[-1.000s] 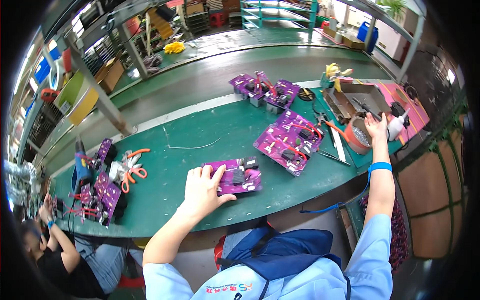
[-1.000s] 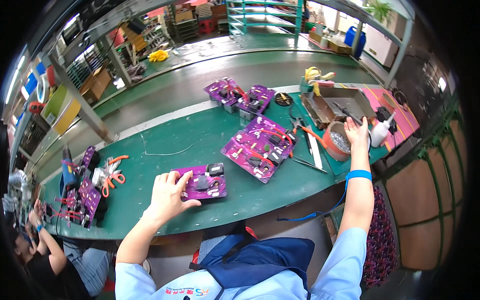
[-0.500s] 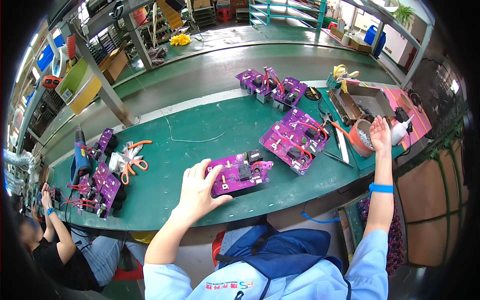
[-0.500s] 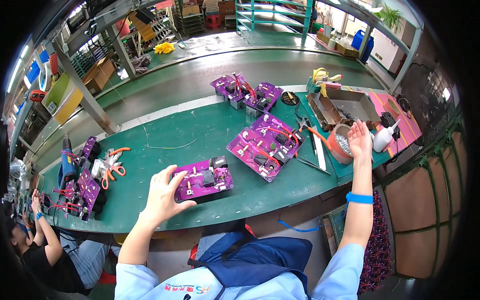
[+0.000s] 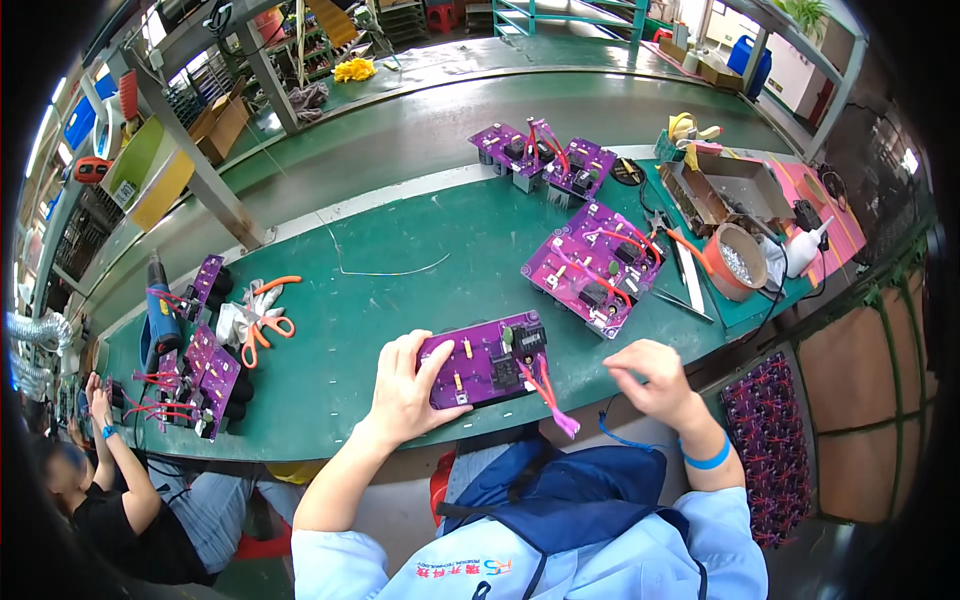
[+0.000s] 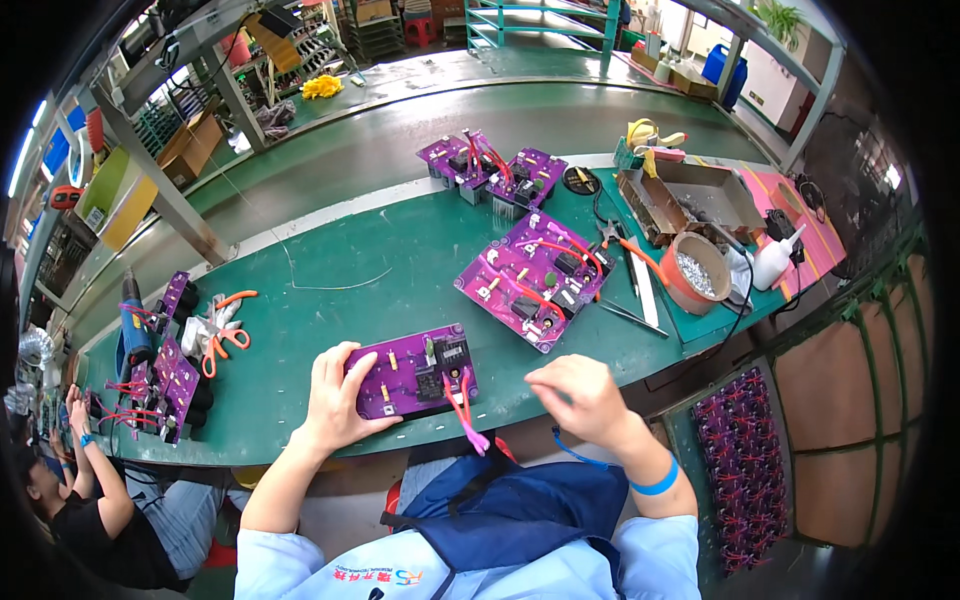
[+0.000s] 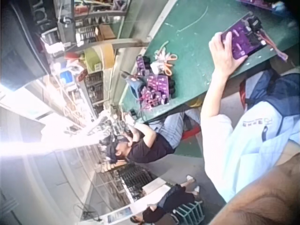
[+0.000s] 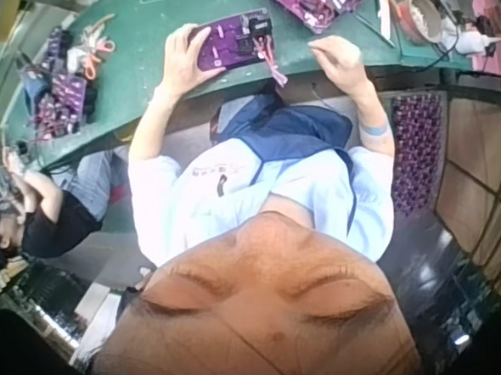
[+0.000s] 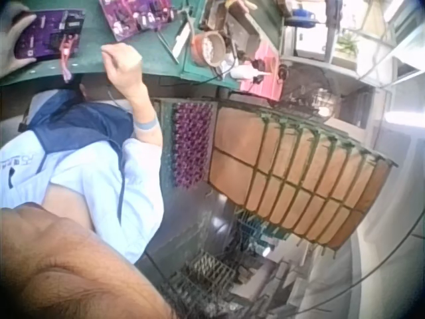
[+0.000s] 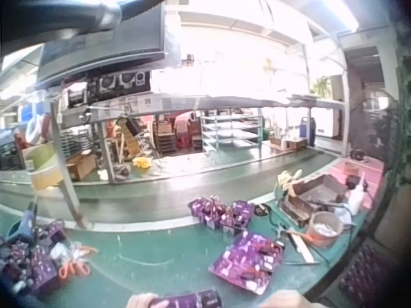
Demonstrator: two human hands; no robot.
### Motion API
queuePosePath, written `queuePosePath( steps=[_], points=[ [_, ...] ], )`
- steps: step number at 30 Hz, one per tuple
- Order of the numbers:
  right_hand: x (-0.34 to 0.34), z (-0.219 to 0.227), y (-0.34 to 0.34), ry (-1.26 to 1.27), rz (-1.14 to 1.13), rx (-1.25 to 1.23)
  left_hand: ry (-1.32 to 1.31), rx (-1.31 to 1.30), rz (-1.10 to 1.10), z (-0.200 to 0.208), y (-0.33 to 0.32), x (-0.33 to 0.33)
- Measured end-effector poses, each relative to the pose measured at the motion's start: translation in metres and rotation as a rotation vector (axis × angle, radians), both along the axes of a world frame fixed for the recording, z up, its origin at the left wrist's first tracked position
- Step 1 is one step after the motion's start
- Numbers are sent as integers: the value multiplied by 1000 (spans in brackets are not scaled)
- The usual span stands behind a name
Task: The person assembles purple circuit boards by attaching black cylindrical components and connecting red wires. They use a soldering iron to secure the connections and a heat gun to treat the boards. The person works at a green table in a workshop, handling multiple boards and placing finished units onto a nearby rack.
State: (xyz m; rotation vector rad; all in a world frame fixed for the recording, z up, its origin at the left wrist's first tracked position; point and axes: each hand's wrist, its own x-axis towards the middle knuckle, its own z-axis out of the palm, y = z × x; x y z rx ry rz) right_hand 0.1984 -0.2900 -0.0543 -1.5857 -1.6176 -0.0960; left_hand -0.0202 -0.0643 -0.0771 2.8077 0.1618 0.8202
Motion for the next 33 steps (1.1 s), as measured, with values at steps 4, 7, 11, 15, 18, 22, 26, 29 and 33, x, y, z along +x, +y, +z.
queuePosePath(
  steps=[4, 7, 11, 15, 18, 22, 26, 29, 33],
  points=[
    [-33, -17, 14, -165, 24, 43, -68, 103, 19, -13, -8, -6],
    [-51, -25, 18, -190, 114, 52, -90, 148, 13, -20, -9, -9],
    [-63, -30, 19, -182, 131, 66, -89, 153, -4, -20, -8, -10],
    [-57, -20, 31, -117, 95, 155, -38, 25, -35, -2, -4, -3],
    [-49, -4, 50, 20, -16, 176, 93, -138, -53, 6, 5, 0],
    [-40, -5, 72, 46, -128, 166, 247, -340, -24, 5, 18, 2],
    [-45, -10, 68, 46, -194, 173, 256, -375, -31, 1, 24, -10],
    [-48, -22, 56, 95, -225, 122, 213, -342, -9, 2, 28, -20],
    [-69, -7, 62, 25, -248, 89, 199, -237, -35, 3, 23, -21]
  ],
)
